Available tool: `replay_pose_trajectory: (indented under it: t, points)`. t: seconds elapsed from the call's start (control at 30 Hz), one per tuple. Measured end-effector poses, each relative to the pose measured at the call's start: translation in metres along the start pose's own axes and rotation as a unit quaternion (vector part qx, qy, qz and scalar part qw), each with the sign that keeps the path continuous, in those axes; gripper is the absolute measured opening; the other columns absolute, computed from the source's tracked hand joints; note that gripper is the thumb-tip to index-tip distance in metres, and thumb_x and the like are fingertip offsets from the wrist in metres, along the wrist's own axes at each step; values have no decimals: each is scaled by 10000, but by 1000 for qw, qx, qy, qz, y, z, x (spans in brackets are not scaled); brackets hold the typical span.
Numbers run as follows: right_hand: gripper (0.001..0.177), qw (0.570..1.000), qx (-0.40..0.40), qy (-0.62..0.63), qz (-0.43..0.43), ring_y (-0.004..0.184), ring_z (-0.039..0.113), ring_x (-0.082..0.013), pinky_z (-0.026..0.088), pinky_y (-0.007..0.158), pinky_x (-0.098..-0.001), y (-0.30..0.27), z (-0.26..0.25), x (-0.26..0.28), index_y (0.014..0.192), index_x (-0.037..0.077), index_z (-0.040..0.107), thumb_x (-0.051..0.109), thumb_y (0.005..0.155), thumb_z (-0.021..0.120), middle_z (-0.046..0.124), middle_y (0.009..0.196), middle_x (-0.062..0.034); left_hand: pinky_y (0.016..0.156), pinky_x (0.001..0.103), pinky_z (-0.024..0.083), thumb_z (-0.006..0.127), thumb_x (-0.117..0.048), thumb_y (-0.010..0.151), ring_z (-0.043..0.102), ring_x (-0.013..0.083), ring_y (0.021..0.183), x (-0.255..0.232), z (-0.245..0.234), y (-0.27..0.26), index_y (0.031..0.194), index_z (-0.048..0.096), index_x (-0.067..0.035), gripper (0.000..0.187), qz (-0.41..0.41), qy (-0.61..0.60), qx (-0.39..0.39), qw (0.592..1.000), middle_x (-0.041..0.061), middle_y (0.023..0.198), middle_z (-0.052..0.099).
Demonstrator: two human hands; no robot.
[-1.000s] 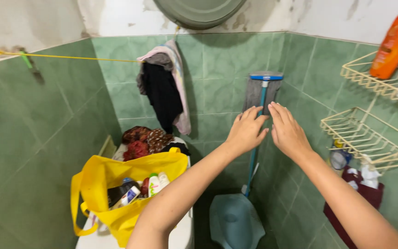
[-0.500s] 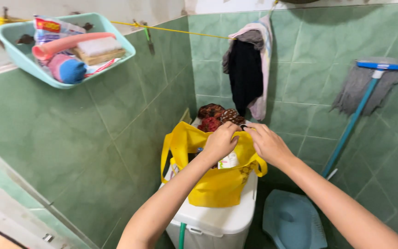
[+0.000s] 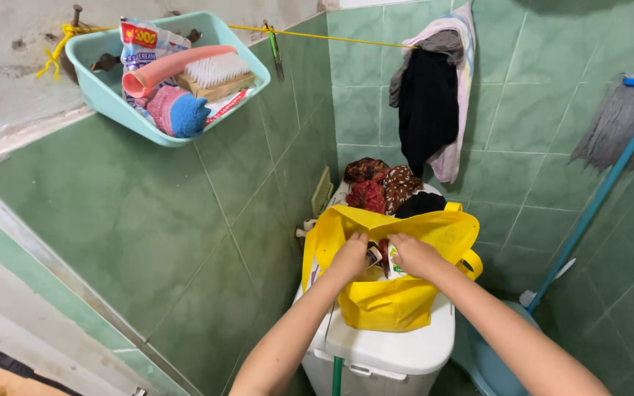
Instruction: Organizing toiletries by moving them from a bag to a wall-mounted shelf
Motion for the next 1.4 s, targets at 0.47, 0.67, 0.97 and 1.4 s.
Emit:
replay_pose_trajectory:
  t: [0.47,0.67,0.97,1.4]
  points:
    - [629,995,59,4,79,1240,628,-408,546,1006,-550,4,38,10,1468,49,473,198,896,688,611,1311,-202,924,560,515,339,-116,1021,571,393,1250,66,80,84,1420,558,-35,462,-117,215,157,957,206,1385,572]
    - [596,993,68,6,101,1214,648,-414,559,970,-563,-7,26,20,1462,39,487,195,917,673,614,1303,-203,1032,467,490,301,-89,1027,560,298,1341,71,60,80,1466,538,-68,500,-144,246,185,941,134,1459,577]
    - [523,993,53,5,105,1187,666,-419,565,947,-563,-7,26,11,1424,44,528,171,933,652,632,1281,-204,1143,525,386,216,-8,1057,484,255,1419,38,27,41,1492,492,-52,517,-134,257,227,930,94,1528,523]
    - [579,995,-50,48,66,1244,614,-420,516,1038,-527,-5,3,24,1439,10,496,104,896,670,629,1275,-225,533,443,584,566,-14,904,741,256,696,-11,-7,38,992,701,-108,186,171,281,-112,938,43,777,726]
Point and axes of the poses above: each hand's wrist, its own y-axis towards the middle knuckle, its own z-axis out of the palm, x = y × z, the point moved 2 cm from there along y, towards the middle knuckle
